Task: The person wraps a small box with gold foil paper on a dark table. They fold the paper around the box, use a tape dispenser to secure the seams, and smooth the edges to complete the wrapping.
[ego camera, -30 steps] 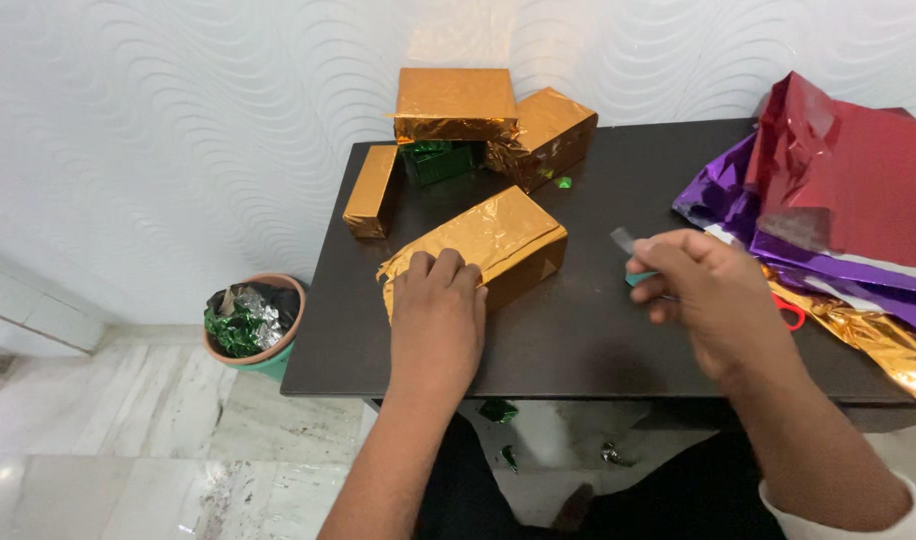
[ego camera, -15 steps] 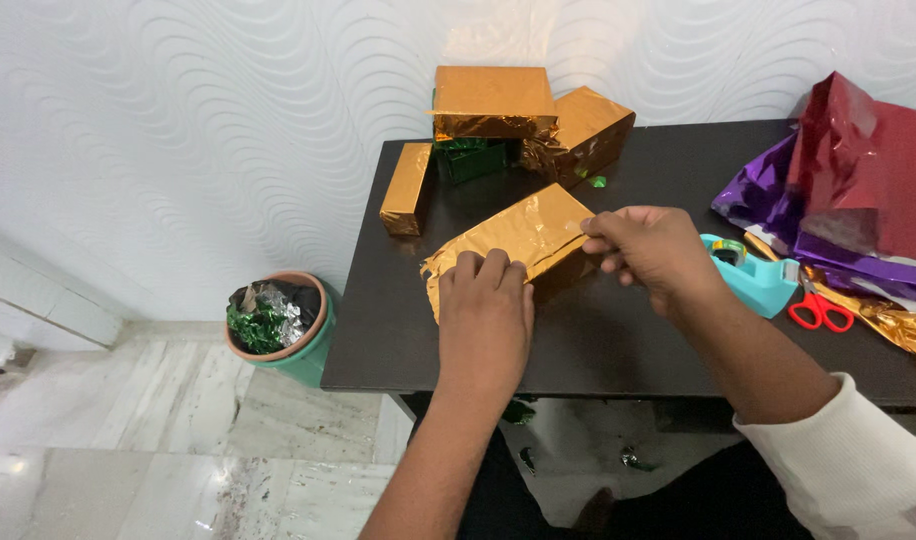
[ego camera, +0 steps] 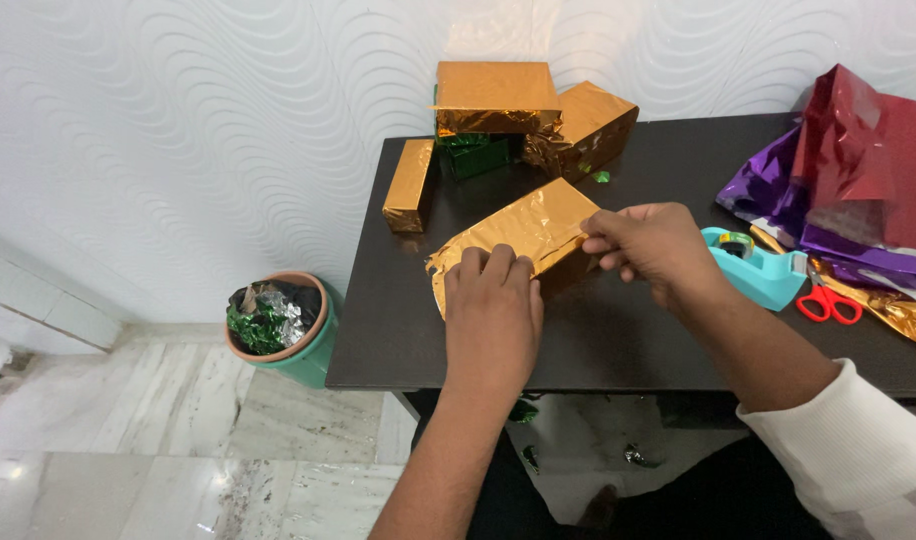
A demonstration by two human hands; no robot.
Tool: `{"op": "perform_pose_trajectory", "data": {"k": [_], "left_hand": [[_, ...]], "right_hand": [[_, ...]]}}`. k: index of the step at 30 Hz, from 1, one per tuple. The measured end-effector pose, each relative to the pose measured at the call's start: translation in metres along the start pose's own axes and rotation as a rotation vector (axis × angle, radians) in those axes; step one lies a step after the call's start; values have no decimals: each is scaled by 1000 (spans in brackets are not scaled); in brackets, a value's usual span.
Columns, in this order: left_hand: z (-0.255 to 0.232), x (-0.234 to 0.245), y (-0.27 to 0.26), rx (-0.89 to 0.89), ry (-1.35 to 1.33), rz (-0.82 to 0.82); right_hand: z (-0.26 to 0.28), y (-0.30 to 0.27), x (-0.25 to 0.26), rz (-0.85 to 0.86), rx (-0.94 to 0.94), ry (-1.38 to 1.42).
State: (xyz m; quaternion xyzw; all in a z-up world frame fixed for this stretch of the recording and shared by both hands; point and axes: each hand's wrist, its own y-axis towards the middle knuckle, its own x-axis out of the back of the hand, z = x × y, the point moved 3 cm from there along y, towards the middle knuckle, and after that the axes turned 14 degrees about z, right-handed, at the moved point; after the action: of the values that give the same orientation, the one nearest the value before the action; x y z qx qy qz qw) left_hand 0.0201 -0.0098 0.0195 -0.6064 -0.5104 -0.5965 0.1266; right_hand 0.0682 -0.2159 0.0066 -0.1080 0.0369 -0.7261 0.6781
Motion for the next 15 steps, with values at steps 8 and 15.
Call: {"op": "perform_pose_trajectory", "data": {"k": [8,15], "left_hand": [[-1,1,0,1,-10,-10],[-1,1,1,9,-18,-25]], "right_hand": [[-8,0,4,26,-13,-74],[-12,1,6,40,-45,-63]]}}
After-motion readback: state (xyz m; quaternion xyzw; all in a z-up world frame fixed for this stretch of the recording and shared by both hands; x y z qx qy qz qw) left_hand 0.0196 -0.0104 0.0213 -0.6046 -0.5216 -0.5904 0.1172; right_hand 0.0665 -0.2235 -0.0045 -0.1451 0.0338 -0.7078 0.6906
